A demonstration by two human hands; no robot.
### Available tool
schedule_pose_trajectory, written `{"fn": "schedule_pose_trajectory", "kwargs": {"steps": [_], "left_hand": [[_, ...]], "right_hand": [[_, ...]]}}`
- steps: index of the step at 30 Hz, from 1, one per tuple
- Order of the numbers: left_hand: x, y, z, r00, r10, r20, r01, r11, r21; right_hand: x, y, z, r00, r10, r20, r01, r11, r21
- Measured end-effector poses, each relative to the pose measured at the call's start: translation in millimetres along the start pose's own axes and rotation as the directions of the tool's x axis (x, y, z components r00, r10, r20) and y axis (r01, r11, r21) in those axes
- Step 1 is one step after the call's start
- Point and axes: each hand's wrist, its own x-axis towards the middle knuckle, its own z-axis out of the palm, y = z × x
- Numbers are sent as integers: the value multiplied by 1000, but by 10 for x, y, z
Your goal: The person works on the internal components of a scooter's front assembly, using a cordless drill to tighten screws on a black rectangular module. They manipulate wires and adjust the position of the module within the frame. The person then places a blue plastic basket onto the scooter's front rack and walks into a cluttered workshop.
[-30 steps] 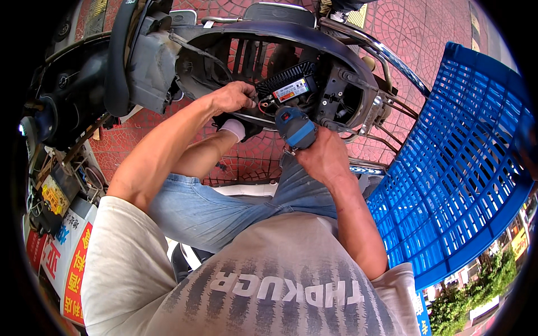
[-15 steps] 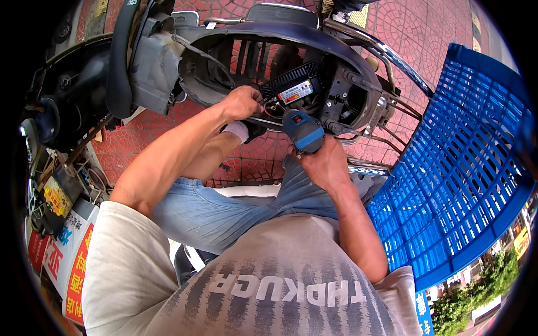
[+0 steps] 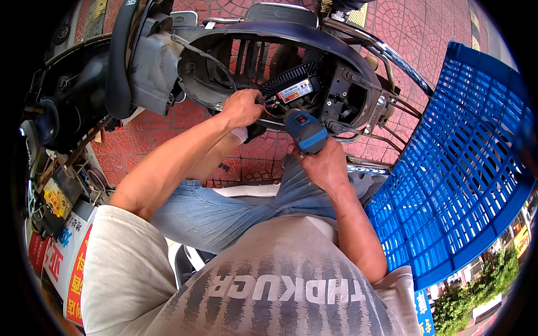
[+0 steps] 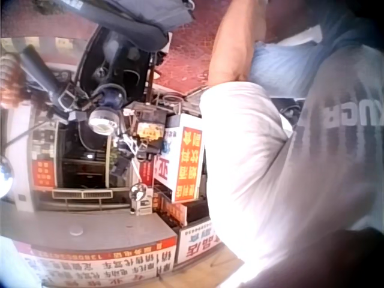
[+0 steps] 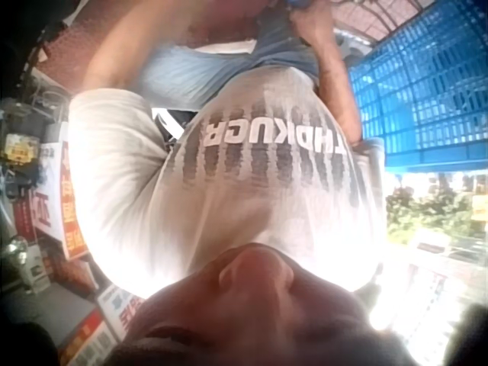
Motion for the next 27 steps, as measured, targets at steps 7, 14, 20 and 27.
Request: {"fn": "schedule_pose_trajectory", "kwargs": {"steps": [7,14,20,27], "left_hand": [[99,32,27,994,-110,-8,109,992,-61],[145,188,-137,960,-227,162,256,948,-189],[319,101,-1,917,-320,236,385,867,-318],[387,167,2,884,-362,295,458,792,-403]], "right_hand": [[98,-2,-130,999,-6,34,2,995,97],[5,-325,-181,998,-60,11,60,956,-287],[80,-223,-156,999,-24,38,29,989,-147],[111,-142,-138,999,24,29,-18,984,-179]]}}
